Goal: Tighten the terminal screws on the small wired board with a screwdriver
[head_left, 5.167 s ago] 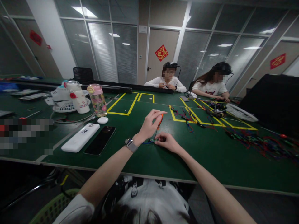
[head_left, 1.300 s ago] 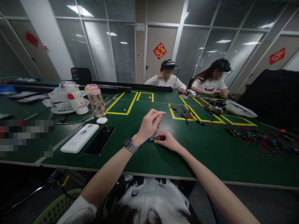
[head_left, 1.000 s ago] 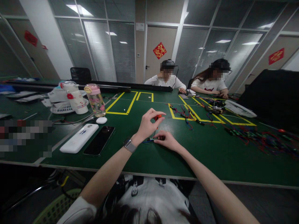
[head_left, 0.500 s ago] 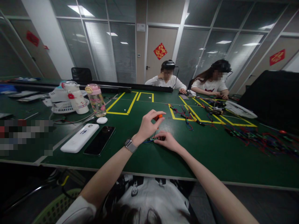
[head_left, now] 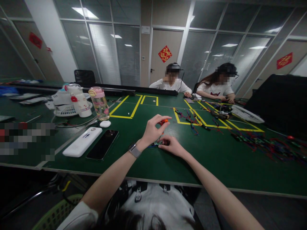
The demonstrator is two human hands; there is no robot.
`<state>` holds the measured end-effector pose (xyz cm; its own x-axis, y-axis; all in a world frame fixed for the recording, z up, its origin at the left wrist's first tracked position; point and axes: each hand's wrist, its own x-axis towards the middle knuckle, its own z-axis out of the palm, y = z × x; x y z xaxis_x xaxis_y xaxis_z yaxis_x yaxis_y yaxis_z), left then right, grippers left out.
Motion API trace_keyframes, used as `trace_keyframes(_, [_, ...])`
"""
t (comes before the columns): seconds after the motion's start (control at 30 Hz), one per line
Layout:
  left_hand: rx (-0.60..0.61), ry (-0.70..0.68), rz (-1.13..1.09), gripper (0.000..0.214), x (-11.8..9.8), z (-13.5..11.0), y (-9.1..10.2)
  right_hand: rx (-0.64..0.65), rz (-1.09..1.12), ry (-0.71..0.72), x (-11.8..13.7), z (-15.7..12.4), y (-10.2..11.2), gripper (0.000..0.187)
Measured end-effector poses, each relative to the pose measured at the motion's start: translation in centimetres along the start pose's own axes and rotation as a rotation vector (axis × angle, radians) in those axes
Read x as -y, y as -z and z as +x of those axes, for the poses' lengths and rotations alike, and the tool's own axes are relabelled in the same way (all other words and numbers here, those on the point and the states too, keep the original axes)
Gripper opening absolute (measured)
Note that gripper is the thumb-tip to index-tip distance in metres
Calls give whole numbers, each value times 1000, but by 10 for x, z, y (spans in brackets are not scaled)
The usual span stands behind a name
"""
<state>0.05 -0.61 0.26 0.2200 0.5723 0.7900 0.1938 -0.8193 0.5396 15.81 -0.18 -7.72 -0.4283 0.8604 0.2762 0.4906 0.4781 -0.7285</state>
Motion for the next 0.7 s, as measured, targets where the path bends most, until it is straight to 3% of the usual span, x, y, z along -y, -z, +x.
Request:
trace_keyframes(0.13, [-54, -32, 62, 12, -2, -1, -2, 1, 3, 0, 0, 0, 0, 18])
trace_keyframes(0.37, [53, -16, -25, 31, -1, -2, -1, 15, -1, 13, 2, 0, 2, 15])
trace_keyframes(0.7, [-44, -2, 25, 11, -1, 1, 1, 14, 3, 5, 1, -1, 2, 14])
